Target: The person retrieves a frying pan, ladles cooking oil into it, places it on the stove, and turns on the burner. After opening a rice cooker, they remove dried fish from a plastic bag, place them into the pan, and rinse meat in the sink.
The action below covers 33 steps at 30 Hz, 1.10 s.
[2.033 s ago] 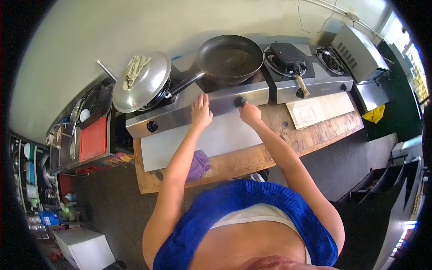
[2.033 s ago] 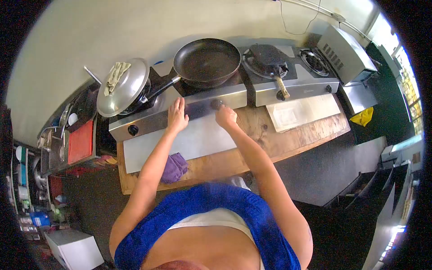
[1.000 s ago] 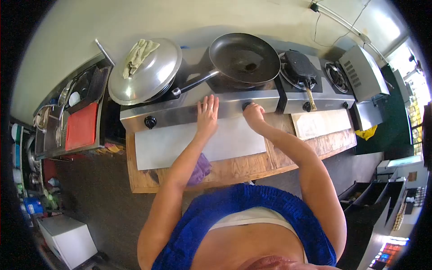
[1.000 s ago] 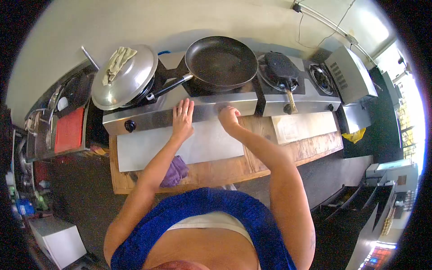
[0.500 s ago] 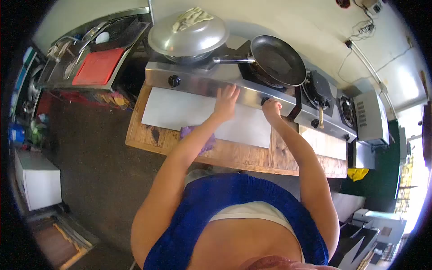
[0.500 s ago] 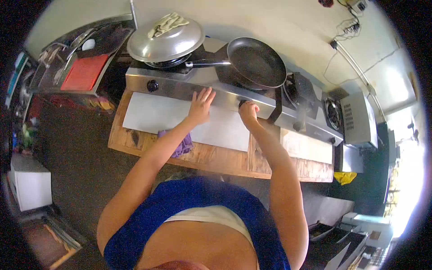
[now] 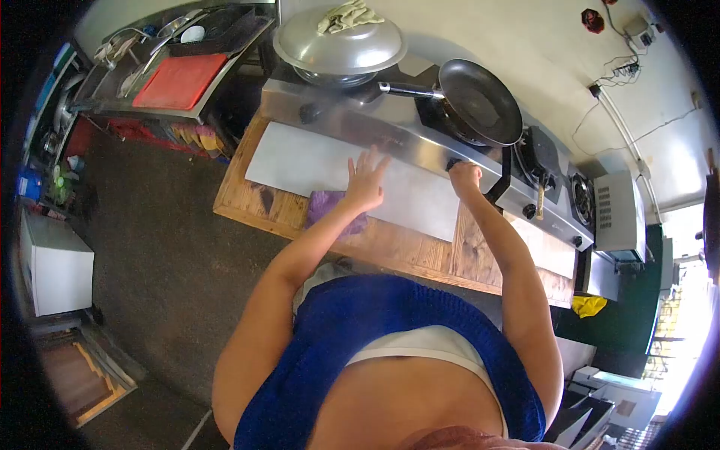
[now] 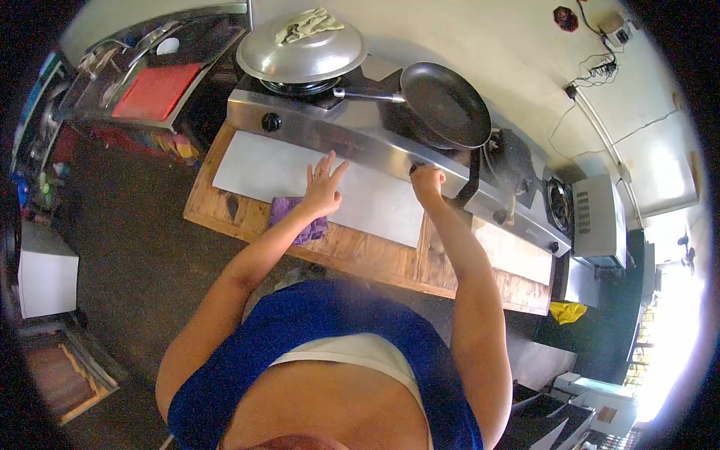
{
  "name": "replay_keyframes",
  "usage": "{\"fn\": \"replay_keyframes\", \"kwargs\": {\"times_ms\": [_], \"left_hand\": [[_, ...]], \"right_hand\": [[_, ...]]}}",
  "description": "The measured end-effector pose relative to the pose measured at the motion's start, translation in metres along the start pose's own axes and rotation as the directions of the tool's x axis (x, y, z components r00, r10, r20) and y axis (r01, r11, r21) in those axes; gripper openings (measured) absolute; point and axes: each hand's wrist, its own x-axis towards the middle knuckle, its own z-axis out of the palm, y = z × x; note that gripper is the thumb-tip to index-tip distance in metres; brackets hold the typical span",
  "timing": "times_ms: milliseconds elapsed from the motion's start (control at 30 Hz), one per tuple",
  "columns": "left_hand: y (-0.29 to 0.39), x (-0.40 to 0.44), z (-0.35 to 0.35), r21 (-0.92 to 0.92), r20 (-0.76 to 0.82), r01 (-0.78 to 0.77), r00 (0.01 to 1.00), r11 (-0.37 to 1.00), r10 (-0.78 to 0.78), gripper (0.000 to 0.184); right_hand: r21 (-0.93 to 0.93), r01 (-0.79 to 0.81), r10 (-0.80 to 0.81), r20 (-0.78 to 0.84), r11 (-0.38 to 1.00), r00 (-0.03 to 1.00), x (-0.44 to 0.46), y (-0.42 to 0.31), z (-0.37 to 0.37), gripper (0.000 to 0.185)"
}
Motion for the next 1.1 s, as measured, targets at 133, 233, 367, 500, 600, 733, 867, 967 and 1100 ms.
{"fn": "replay_keyframes", "kwargs": {"times_ms": [133,233,367,500,600,733,867,967,1100], "left_hand": [[0.006,0.003,0.001,-0.017,-0.014,-0.022,1.000,1.000,0.022,0.085],[0.010,0.001,0.002,-0.015,-0.009,-0.032,0.999,0.999,0.032,0.085],[0.012,-0.013,-0.003,-0.005,0.069,0.006,0.998,1.000,-0.006,0.085],[0.006,-0.021,-0.005,-0.011,0.019,0.010,1.000,1.000,-0.010,0.082],[0.016,0.006,-0.040,0.038,-0.140,-0.124,0.982,0.992,0.128,0.073],[0.032,0.081,-0.086,0.287,-0.360,-0.277,0.856,0.917,0.371,0.059],[0.029,0.155,-0.092,0.464,-0.283,-0.277,0.854,0.841,0.437,0.057],[0.027,0.175,-0.100,0.442,-0.103,-0.246,0.941,0.863,0.321,0.053],[0.014,0.182,-0.096,0.411,-0.101,-0.294,0.926,0.863,0.364,0.047]], "right_hand": [[-0.001,-0.041,0.041,-0.014,0.999,0.999,-0.004,0.003,0.005,0.021],[0.017,-0.022,0.022,-0.012,1.000,1.000,-0.007,0.004,0.004,0.020],[0.000,-0.052,0.052,-0.038,0.999,0.998,-0.006,0.001,0.007,0.020],[0.111,-0.035,0.030,0.051,0.993,0.998,-0.006,0.004,-0.004,0.021],[0.127,-0.084,0.077,0.058,0.988,0.995,-0.007,0.005,-0.001,0.023],[0.202,-0.099,0.087,0.066,0.974,0.994,-0.027,0.004,-0.015,0.025],[0.392,-0.148,0.174,-0.033,0.908,0.984,-0.057,-0.009,-0.017,0.022],[0.552,-0.180,0.220,-0.007,0.814,0.975,-0.100,-0.019,-0.032,0.026],[0.787,-0.221,0.197,0.128,0.577,0.972,-0.152,-0.025,-0.031,0.028]]}}
